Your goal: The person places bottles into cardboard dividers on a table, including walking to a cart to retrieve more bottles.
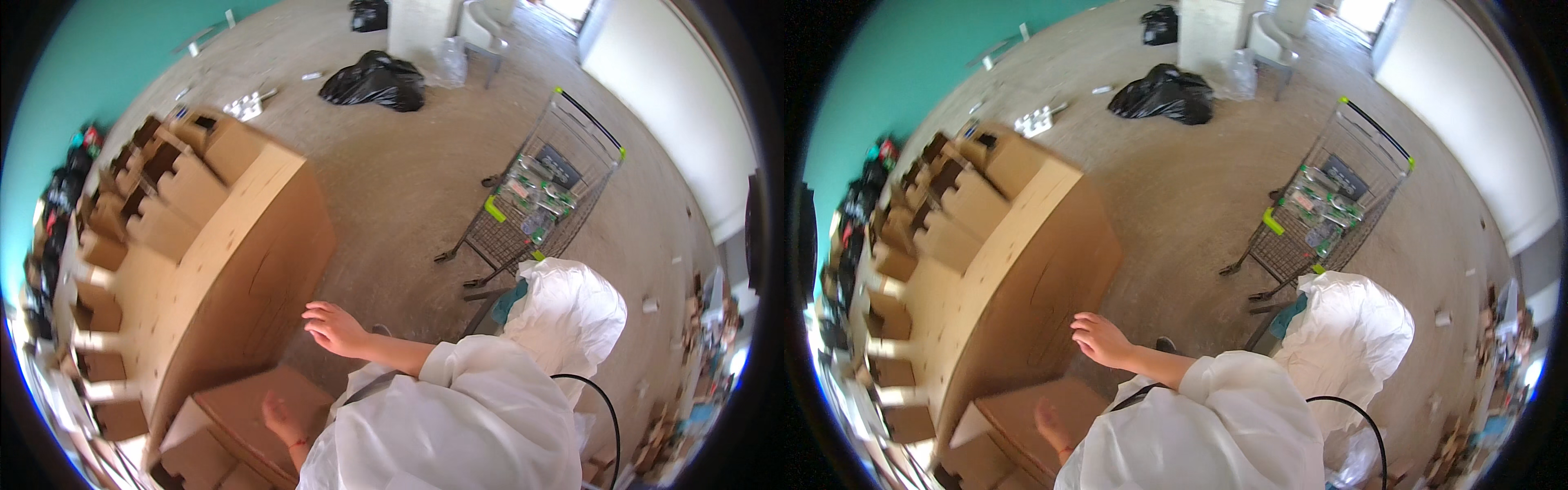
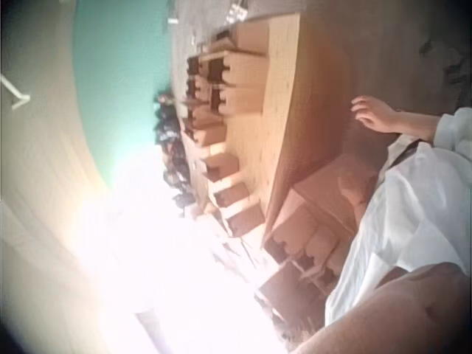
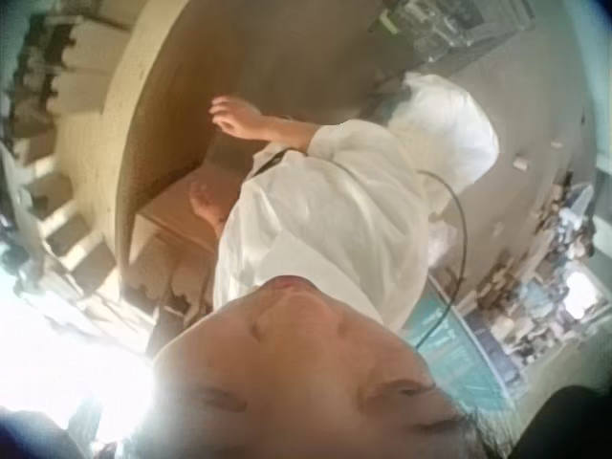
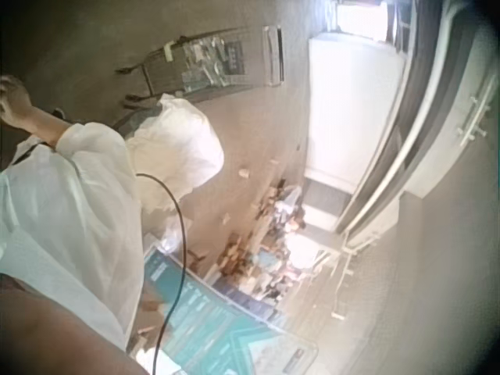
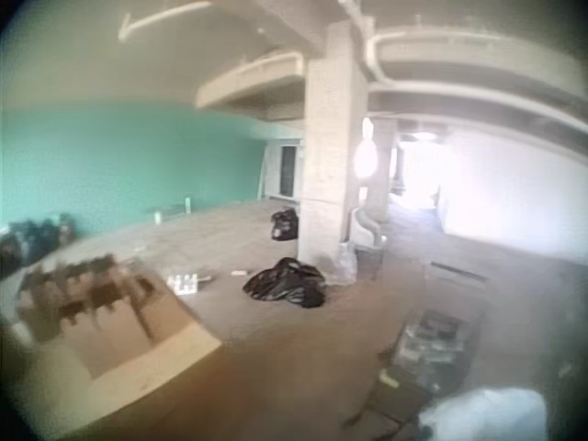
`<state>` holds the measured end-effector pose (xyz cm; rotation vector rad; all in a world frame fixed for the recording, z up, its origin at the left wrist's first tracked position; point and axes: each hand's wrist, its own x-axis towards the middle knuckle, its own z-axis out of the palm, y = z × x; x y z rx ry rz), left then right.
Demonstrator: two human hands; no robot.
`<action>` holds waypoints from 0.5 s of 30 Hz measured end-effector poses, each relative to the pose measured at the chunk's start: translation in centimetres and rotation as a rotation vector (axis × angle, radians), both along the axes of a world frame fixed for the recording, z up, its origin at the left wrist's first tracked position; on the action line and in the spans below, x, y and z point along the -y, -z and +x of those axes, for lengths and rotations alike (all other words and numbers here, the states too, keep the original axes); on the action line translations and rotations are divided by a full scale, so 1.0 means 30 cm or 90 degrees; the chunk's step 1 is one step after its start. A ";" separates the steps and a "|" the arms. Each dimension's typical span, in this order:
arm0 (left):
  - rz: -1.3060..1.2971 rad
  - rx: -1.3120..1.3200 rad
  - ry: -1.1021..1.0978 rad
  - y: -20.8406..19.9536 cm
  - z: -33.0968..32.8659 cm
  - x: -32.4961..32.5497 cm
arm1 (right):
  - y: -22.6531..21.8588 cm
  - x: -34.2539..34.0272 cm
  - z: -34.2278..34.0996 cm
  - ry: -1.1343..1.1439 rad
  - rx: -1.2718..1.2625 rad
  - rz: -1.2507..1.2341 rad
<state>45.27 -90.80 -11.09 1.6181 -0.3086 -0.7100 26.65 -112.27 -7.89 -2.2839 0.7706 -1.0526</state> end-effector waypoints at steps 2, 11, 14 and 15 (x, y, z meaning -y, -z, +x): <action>0.380 0.389 0.467 0.180 0.037 0.148 | 0.023 0.093 -0.122 0.080 -0.015 0.004; 0.549 0.363 0.953 0.471 0.030 0.723 | 0.053 0.318 -0.578 0.481 -0.009 0.056; 0.514 0.455 1.061 0.544 0.031 1.006 | 0.066 0.406 -0.678 0.577 -0.002 0.075; 0.504 0.437 1.065 0.561 0.026 1.079 | 0.073 0.430 -0.708 0.613 0.003 0.074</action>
